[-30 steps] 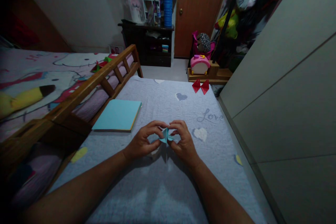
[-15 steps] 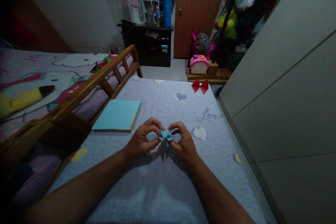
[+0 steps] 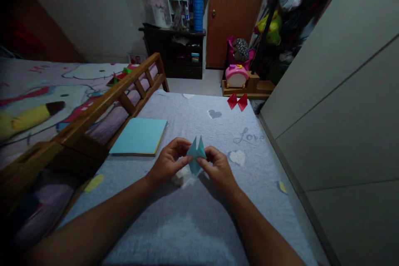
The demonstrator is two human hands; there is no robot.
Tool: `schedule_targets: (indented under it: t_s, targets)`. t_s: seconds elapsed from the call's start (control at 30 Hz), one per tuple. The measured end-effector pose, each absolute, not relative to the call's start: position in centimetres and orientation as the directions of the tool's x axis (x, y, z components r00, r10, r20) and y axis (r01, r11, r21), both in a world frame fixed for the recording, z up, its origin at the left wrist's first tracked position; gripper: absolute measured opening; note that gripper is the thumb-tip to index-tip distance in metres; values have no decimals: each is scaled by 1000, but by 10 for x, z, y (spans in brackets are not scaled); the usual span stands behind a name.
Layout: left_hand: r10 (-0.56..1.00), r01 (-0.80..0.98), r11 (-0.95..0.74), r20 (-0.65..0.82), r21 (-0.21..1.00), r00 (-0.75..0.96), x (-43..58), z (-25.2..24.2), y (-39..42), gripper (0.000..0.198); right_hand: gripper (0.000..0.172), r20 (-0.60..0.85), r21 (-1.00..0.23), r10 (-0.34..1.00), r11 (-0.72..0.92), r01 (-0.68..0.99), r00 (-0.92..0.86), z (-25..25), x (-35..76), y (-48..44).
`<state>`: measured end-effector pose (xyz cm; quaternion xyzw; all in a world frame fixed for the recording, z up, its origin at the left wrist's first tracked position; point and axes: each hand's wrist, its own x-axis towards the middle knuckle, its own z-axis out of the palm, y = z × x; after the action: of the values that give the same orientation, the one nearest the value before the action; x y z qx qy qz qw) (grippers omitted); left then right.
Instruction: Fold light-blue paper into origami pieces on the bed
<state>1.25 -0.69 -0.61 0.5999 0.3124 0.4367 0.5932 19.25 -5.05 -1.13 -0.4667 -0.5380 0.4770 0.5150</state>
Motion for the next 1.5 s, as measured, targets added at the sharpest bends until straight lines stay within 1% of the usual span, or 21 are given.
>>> schedule_targets:
  t_s: [0.07, 0.1, 0.13, 0.2, 0.3, 0.4, 0.47, 0.53, 0.63, 0.7, 0.77, 0.87, 0.93, 1.03, 1.17, 1.37, 1.5]
  targets:
    - [901, -232, 35, 70, 972, 427, 15, -6, -7, 52, 25, 36, -997, 999, 33, -71, -41, -12, 191, -50]
    - [897, -256, 93, 31, 962, 442, 16, -6, -7, 57, 27, 12, -995, 999, 8, -95, -41, -12, 190, -50]
    - [889, -264, 141, -4, 954, 458, 16, -6, -7, 58, 29, -5, -994, 999, -9, -110, -41, -12, 189, -51]
    - [877, -254, 200, -57, 946, 478, 17, -5, -6, 49, 29, -22, -991, 998, -29, -133, -53, -11, 187, -52]
    - [871, -245, 232, -89, 941, 483, 16, -6, -3, 36, 28, -14, -979, 998, -25, -203, -55, -12, 187, -53]
    - [859, -303, 286, -103, 909, 501, 16, -7, -1, 36, 35, 62, -964, 998, 62, -258, 8, -15, 189, -54]
    - [859, -357, 314, -103, 880, 501, 17, -8, 0, 38, 39, 140, -971, 990, 144, -192, 34, -16, 190, -54]
    - [867, -402, 319, -94, 858, 489, 18, -10, 0, 39, 38, 231, -972, 973, 232, -28, 25, -14, 191, -55]
    - [862, -425, 342, -99, 838, 498, 20, -13, 0, 37, 31, 350, -912, 937, 342, 226, -2, -12, 189, -55]
    - [848, -397, 360, -119, 844, 517, 22, -13, -2, 34, 28, 394, -874, 919, 377, 307, -6, -13, 187, -55]
    - [848, -361, 342, -120, 868, 516, 22, -10, -3, 30, 24, 417, -857, 909, 393, 332, -1, -15, 185, -54]
    - [877, -314, 245, -71, 917, 475, 21, -4, -4, 27, 20, 437, -852, 899, 405, 332, 24, -16, 183, -53]
    - [888, -289, 189, -37, 938, 458, 20, -1, -4, 28, 20, 446, -848, 894, 408, 338, 40, -14, 184, -53]
    - [892, -262, 155, -21, 953, 451, 19, 1, -4, 29, 22, 455, -838, 890, 413, 357, 38, -11, 185, -54]
    - [910, -254, 140, -24, 957, 413, 18, -2, -4, 28, 19, 464, -829, 886, 427, 361, 17, -9, 187, -55]
    - [927, -357, 162, -19, 920, 374, 18, -5, 0, 28, 11, 454, -842, 890, 410, 350, 49, -11, 189, -54]
    - [922, -361, 177, -26, 916, 386, 18, -5, 0, 27, 7, 470, -836, 880, 417, 356, 72, -11, 189, -54]
